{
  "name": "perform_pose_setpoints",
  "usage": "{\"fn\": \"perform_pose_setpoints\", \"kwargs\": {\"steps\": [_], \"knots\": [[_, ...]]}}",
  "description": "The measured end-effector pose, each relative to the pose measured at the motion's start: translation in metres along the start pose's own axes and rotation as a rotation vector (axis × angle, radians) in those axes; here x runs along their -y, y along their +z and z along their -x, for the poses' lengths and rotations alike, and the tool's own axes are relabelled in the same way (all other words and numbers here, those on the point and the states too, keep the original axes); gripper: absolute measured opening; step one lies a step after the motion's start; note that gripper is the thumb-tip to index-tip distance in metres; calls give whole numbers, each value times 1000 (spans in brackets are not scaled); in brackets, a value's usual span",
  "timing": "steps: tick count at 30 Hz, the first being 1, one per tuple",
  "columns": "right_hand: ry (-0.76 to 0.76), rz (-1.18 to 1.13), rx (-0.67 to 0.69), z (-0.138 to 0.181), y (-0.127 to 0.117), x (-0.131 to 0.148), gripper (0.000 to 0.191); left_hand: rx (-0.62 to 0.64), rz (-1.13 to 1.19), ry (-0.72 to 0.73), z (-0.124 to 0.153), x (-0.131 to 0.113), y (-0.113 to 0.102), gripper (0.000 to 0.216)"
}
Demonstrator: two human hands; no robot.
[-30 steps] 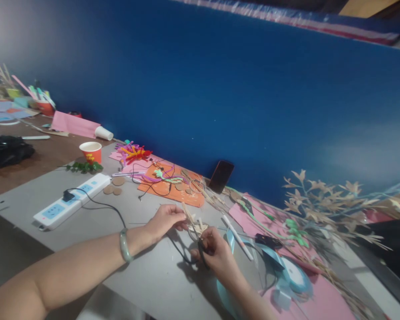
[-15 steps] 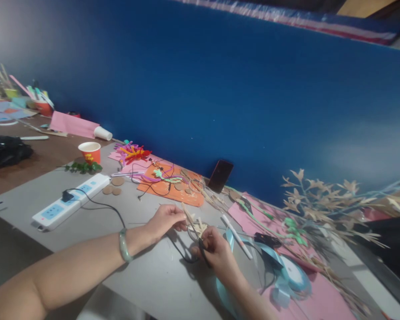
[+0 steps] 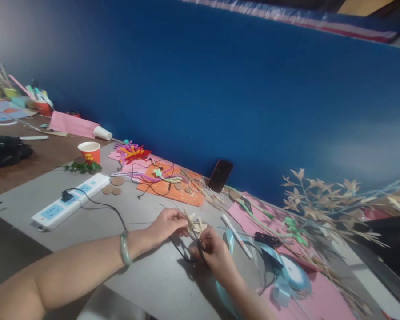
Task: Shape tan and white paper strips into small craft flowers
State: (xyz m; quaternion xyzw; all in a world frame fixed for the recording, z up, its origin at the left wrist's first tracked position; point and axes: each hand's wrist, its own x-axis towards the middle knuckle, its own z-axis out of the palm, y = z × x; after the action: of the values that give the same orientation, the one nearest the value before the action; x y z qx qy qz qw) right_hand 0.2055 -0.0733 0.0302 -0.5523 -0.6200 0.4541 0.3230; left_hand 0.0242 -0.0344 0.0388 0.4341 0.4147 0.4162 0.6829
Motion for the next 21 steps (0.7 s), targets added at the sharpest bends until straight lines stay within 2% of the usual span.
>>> {"fn": "perform_pose_setpoints", "kwargs": {"steps": [7,12,16,21], "knots": [[50,-68,10,1,4,4,39,17,86,-11,0,2,1,14],[18,-139,0,4,10,6,39,79,212,-75,7,-10,4,18],[-9,-172,-4,7,13,-1,38,168,266,-46,12,-18,6,14],[-35,-147,-25,6,15,-11,37,182,292,6,14,-18,7,17]]}}
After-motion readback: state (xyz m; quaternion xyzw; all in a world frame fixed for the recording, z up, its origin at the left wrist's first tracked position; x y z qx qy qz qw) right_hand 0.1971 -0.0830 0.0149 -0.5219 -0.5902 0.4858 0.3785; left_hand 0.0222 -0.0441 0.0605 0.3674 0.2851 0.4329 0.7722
